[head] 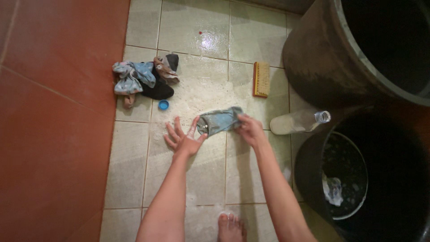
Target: The person hand-washes a light blue sock on a tiled floor, scrubbing it with a cloth, rinsing it in a bucket, and wringing it out. They then apply liquid detergent to the sock and continue scrubbing before rinsing again.
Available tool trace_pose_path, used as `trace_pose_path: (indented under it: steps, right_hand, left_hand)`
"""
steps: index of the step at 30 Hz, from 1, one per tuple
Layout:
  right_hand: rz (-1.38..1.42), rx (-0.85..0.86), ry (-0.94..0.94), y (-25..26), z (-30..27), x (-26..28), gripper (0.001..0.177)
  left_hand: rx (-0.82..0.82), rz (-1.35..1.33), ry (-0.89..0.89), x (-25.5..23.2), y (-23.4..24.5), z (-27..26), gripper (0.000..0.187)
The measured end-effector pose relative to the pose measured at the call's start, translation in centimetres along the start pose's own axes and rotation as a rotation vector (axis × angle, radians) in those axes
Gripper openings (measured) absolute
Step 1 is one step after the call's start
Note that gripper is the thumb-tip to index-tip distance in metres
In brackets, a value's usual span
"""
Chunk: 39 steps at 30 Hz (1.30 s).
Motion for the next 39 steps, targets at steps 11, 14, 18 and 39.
trace_pose_path:
  steps: [11, 14, 18, 39]
  right_hand:
    - [0.571, 0.316, -0.193, -3.9, -4.7, 2.0, 0.026]
    - [0.359, 0.057, -0.11, -3.3, -4.3, 1.9, 0.022]
    - [0.054, 0.0, 0.05, -2.5, -2.8, 1.5, 0.021]
    - [-1.933, 0.238, 0.936, -11.9, -6.7, -2.9, 0.032]
  left_hand:
    - [0.034, 0.023, 0.024, -0.2, 0.2, -0.1, 0.08]
    - [0.04, 0.027, 0.032, -0.3, 0.2, -0.1, 0.079]
    - [0.026, 0.059, 0.036, -0.3, 0.1, 0.0, 0.079]
    - [0.098, 0.114, 0.08, -1.0, 0.8, -0.8, 0.075]
Point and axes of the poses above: each hand's wrist, its own z-axis towards the middle knuckle, its own y-axis out of the back of the hand, x = y × z, the point moved 3 cm from there along z, towards the middle knuckle, and after that the axes turned 11 degrees about x, right-handed, at the moved point
